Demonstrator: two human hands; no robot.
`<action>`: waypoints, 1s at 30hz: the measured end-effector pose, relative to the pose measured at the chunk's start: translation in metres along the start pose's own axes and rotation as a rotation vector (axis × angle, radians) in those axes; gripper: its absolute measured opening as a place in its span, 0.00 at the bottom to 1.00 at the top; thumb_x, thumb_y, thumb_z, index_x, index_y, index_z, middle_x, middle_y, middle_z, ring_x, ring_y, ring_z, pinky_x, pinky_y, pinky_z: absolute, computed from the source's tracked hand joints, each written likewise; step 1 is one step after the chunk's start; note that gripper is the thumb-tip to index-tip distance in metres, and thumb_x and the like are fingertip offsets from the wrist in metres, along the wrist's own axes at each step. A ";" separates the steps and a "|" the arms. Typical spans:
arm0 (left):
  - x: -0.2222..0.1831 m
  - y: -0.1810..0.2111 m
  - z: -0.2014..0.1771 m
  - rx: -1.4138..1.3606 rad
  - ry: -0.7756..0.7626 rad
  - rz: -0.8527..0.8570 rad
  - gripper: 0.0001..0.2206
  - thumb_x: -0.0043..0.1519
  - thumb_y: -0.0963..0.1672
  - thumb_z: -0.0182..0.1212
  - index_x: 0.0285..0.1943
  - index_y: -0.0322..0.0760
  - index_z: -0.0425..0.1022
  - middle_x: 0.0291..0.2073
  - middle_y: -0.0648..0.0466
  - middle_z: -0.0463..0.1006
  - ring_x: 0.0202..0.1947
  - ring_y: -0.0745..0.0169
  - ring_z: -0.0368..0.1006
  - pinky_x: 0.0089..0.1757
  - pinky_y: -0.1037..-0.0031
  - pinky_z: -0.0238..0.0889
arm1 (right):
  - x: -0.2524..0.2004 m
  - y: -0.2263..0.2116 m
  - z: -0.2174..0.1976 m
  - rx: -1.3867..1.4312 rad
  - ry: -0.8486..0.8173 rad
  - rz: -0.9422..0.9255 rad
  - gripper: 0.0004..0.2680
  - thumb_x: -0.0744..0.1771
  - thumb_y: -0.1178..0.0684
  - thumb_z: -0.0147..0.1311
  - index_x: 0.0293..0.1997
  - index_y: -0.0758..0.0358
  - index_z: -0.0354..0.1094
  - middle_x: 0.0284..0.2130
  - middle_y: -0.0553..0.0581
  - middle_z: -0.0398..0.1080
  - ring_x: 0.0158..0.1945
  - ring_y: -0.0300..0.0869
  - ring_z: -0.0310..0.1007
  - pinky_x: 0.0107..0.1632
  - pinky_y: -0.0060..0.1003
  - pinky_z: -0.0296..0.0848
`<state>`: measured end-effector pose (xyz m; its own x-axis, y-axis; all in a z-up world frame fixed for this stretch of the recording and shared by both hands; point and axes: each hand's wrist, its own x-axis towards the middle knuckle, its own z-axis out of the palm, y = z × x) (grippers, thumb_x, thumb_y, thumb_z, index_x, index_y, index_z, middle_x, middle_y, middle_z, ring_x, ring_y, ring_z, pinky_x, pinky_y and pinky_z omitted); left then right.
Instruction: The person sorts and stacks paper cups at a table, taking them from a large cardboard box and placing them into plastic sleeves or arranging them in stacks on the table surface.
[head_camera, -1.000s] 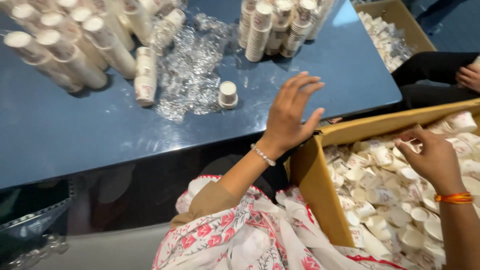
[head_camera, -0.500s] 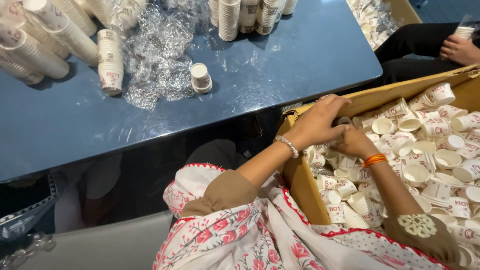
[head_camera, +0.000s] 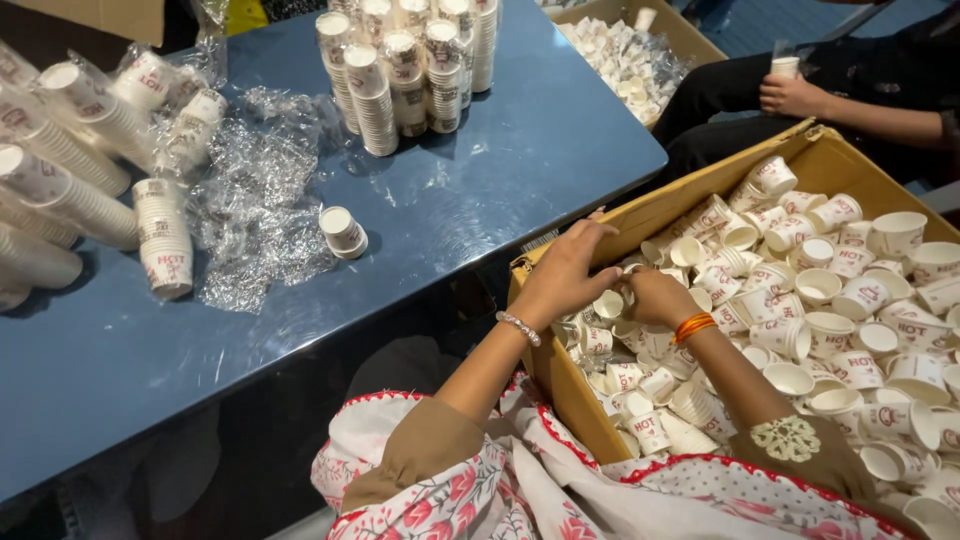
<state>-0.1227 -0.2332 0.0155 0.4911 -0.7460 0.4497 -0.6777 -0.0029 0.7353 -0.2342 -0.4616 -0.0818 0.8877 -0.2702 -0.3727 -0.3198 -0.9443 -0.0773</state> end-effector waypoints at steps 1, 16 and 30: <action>0.000 0.004 -0.003 -0.002 -0.014 0.004 0.24 0.57 0.47 0.68 0.60 0.36 0.70 0.67 0.40 0.67 0.64 0.39 0.66 0.60 0.58 0.61 | -0.014 -0.016 -0.010 0.011 0.000 0.010 0.23 0.56 0.47 0.70 0.57 0.48 0.72 0.51 0.58 0.73 0.53 0.55 0.77 0.55 0.48 0.75; 0.002 0.014 -0.008 -0.008 -0.066 -0.137 0.22 0.58 0.48 0.66 0.59 0.38 0.71 0.54 0.47 0.74 0.56 0.47 0.72 0.55 0.62 0.65 | -0.004 0.003 0.024 0.326 0.164 -0.260 0.31 0.56 0.51 0.67 0.67 0.58 0.62 0.60 0.68 0.62 0.53 0.59 0.70 0.56 0.49 0.70; -0.001 -0.010 0.016 0.093 -0.028 0.001 0.25 0.53 0.50 0.69 0.60 0.42 0.72 0.56 0.49 0.74 0.60 0.48 0.70 0.58 0.62 0.66 | -0.036 -0.035 -0.055 0.561 0.004 0.012 0.11 0.60 0.50 0.66 0.41 0.63 0.75 0.30 0.54 0.79 0.30 0.39 0.79 0.32 0.37 0.75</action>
<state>-0.1246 -0.2431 -0.0002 0.4757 -0.7647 0.4348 -0.7267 -0.0632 0.6840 -0.2367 -0.4289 -0.0147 0.8839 -0.2821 -0.3730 -0.4561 -0.6965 -0.5539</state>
